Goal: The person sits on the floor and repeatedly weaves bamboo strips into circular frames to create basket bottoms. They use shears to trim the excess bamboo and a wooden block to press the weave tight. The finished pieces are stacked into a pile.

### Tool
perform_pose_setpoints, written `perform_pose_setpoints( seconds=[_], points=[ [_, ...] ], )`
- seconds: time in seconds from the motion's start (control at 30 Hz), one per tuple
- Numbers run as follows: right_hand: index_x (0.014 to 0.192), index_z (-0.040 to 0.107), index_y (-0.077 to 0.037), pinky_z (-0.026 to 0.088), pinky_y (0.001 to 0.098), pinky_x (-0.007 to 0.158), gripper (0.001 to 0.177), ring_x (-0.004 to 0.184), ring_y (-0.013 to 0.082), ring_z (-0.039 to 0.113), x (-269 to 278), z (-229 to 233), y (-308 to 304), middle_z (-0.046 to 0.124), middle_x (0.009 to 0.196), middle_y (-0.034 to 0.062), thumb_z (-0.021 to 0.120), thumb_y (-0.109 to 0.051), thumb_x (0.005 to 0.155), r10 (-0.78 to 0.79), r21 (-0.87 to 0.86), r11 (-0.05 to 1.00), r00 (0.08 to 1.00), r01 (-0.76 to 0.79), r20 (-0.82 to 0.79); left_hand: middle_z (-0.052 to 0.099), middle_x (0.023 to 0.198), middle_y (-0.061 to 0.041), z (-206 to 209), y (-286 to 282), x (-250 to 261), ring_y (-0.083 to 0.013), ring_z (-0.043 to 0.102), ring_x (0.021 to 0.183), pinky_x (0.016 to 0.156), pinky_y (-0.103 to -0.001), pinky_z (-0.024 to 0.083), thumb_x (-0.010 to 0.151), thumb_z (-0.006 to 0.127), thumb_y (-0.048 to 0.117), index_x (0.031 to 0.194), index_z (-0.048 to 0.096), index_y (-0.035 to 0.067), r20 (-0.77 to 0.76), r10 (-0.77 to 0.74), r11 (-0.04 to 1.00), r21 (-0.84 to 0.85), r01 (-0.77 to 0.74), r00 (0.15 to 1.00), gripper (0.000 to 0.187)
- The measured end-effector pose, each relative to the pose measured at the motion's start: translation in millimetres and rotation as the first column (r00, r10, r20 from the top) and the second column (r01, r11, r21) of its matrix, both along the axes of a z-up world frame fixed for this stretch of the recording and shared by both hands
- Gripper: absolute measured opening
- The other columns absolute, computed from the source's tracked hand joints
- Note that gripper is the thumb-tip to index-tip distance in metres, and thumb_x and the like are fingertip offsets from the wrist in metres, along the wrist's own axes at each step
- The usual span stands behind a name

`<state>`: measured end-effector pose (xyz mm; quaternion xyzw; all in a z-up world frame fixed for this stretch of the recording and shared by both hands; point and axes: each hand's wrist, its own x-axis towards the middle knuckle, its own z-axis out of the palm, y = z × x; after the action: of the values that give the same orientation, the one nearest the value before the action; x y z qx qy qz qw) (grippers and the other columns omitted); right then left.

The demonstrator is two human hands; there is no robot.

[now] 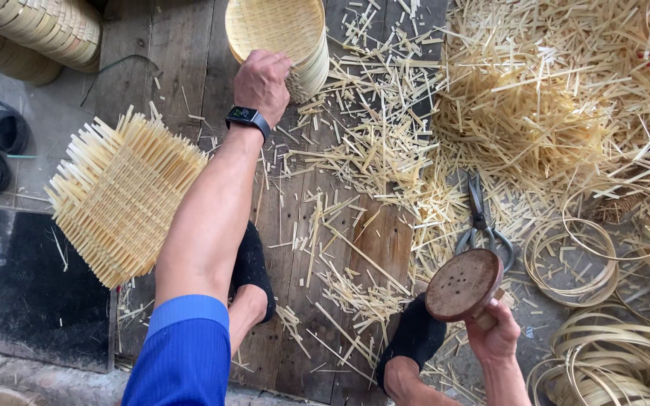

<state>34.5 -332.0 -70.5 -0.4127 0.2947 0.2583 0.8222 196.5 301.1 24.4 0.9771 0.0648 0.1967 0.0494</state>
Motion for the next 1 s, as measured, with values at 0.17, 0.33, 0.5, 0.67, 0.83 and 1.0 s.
perform_pose_setpoints(
  seconds=[0.17, 0.33, 0.5, 0.67, 0.83, 1.0],
  points=[
    [0.113, 0.064, 0.004, 0.044, 0.0495, 0.106, 0.022, 0.111, 0.0293, 0.063, 3.2, -16.1, -9.0, 0.069, 0.113, 0.0152, 0.064, -0.015, 0.102, -0.004, 0.176, 0.984, 0.995, -0.013, 0.097, 0.078, 0.105, -0.013, -11.5, 3.1, -2.8, -0.0274, 0.072, 0.101, 0.089, -0.036, 0.057, 0.093, 0.064, -0.004, 0.102, 0.080, 0.008, -0.045, 0.030, 0.999, -0.021, -0.031, 0.999, 0.022],
    [0.128, 0.062, -0.002, 0.043, 0.0518, 0.110, 0.048, 0.120, 0.0288, 0.062, 11.1, 17.3, 24.3, 0.067, 0.124, 0.0125, 0.061, -0.027, 0.087, 0.047, 0.049, 0.998, 0.999, -0.048, 0.026, 0.077, 0.116, -0.012, -6.6, 1.1, -1.7, -0.0275, 0.070, 0.111, 0.100, -0.038, 0.056, 0.095, 0.064, -0.006, 0.111, 0.078, 0.009, -0.065, 0.050, 0.998, -0.031, -0.052, 0.997, 0.027],
    [0.140, 0.056, -0.012, 0.044, 0.0570, 0.105, 0.062, 0.126, 0.0311, 0.058, 19.6, 49.0, 67.4, 0.059, 0.136, 0.0119, 0.058, -0.040, 0.085, 0.167, 0.103, 0.979, 0.983, -0.174, 0.079, 0.067, 0.131, -0.020, 3.3, -51.6, -28.9, -0.0346, 0.064, 0.121, 0.104, -0.047, 0.054, 0.092, 0.074, 0.012, 0.131, 0.062, 0.002, 0.172, 0.033, 0.996, 0.080, -0.047, 0.985, 0.041],
    [0.146, 0.052, -0.008, 0.043, 0.0555, 0.108, 0.066, 0.132, 0.0322, 0.050, 21.4, 27.3, 108.9, 0.056, 0.144, 0.0135, 0.060, -0.047, 0.093, 0.380, 0.229, 0.899, 0.925, -0.373, 0.017, 0.064, 0.131, -0.010, -49.0, -233.1, -150.8, -0.0224, 0.060, 0.116, 0.097, -0.040, 0.043, 0.102, 0.060, 0.057, 0.106, 0.082, 0.000, -0.491, -0.174, 0.213, -0.865, -0.454, 0.854, 0.062],
    [0.149, 0.049, -0.006, 0.045, 0.0429, 0.108, 0.061, 0.133, 0.0239, 0.055, 29.5, 45.2, 154.3, 0.060, 0.145, 0.0110, 0.046, -0.047, 0.104, 0.497, -0.095, 0.867, 0.858, -0.489, 0.126, 0.078, 0.110, -0.006, -86.5, -266.4, -202.1, -0.0130, 0.070, 0.102, 0.092, -0.030, 0.053, 0.093, 0.072, 0.043, 0.116, 0.074, 0.004, -0.429, 0.323, -0.327, -0.887, -0.326, 0.843, 0.045],
    [0.142, 0.050, 0.000, 0.057, 0.0376, 0.087, 0.044, 0.105, 0.0202, 0.064, 20.6, 49.2, 165.5, 0.066, 0.125, 0.0121, 0.054, -0.018, 0.102, 0.554, -0.321, 0.813, 0.814, -0.485, 0.174, 0.075, 0.104, -0.013, -41.4, -238.9, -196.4, -0.0184, 0.068, 0.090, 0.083, -0.033, 0.056, 0.093, 0.074, 0.031, 0.128, 0.070, 0.007, -0.460, 0.205, 0.205, -0.843, -0.497, 0.864, 0.043]
  ],
)
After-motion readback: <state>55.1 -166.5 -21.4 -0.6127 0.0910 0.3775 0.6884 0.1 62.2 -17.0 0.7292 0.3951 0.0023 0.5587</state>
